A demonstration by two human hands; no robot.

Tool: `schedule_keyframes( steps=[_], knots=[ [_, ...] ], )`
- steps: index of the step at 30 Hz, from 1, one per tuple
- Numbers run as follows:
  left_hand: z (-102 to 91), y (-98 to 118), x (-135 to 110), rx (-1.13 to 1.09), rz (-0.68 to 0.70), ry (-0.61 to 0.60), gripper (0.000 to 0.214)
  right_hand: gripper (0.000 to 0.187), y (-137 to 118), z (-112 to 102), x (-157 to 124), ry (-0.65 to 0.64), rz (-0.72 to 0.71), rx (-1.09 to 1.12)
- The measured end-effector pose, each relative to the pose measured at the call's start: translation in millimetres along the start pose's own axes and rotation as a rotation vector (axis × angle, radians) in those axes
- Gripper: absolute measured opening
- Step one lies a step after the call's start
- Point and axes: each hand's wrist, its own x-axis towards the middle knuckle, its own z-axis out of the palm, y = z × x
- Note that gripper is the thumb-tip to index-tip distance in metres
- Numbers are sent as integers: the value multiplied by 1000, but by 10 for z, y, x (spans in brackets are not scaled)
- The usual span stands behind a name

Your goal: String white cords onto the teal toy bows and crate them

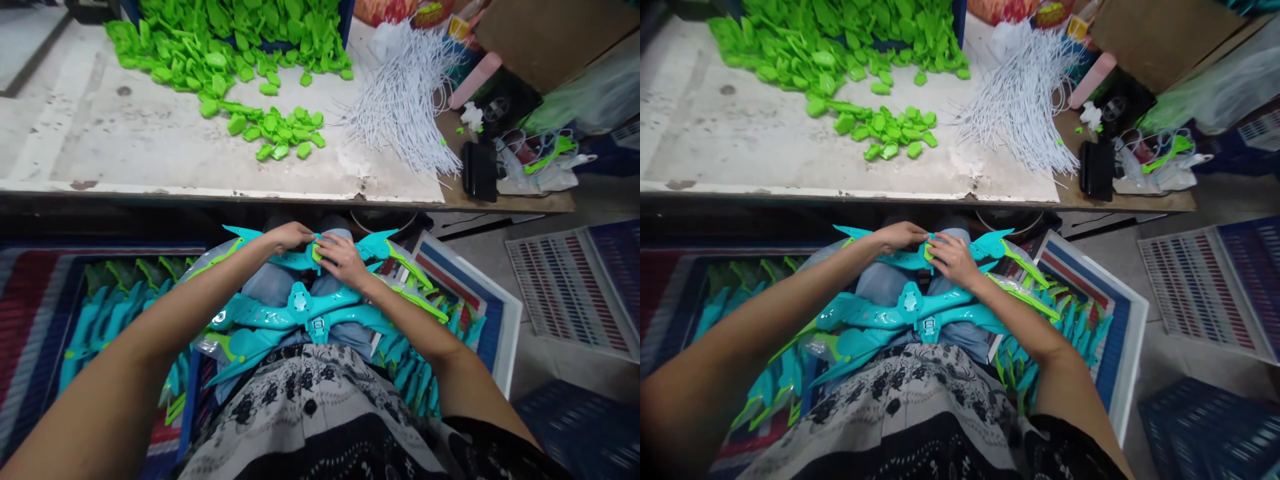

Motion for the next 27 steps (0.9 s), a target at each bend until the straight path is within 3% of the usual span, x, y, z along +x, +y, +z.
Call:
schedule_keyframes(
  steps=[7,10,15,18,20,22,24,27],
  knots=[
    [-57,4,-100,61,68,-83,35,26,-68,105,4,51,206,14],
    [-54,-17,-108,100,97,-47,35,30,-99,126,55,37,329,119],
    [-2,-84,-74,191,170,53,33,66,-118,116,235,-63,529,224],
    [15,-115,-65,276,225,135,36,75,-148,137,261,-108,568,155],
    [-5,-126,-74,306,244,175,41,74,-154,115,263,-123,515,128],
    [-55,-129,-93,316,253,215,46,56,-110,0,318,-94,390,100],
    [-117,-123,-116,358,230,253,46,29,22,-232,482,34,307,45],
    [-176,-100,-144,453,183,295,43,28,424,-689,958,314,461,-88]
  ],
)
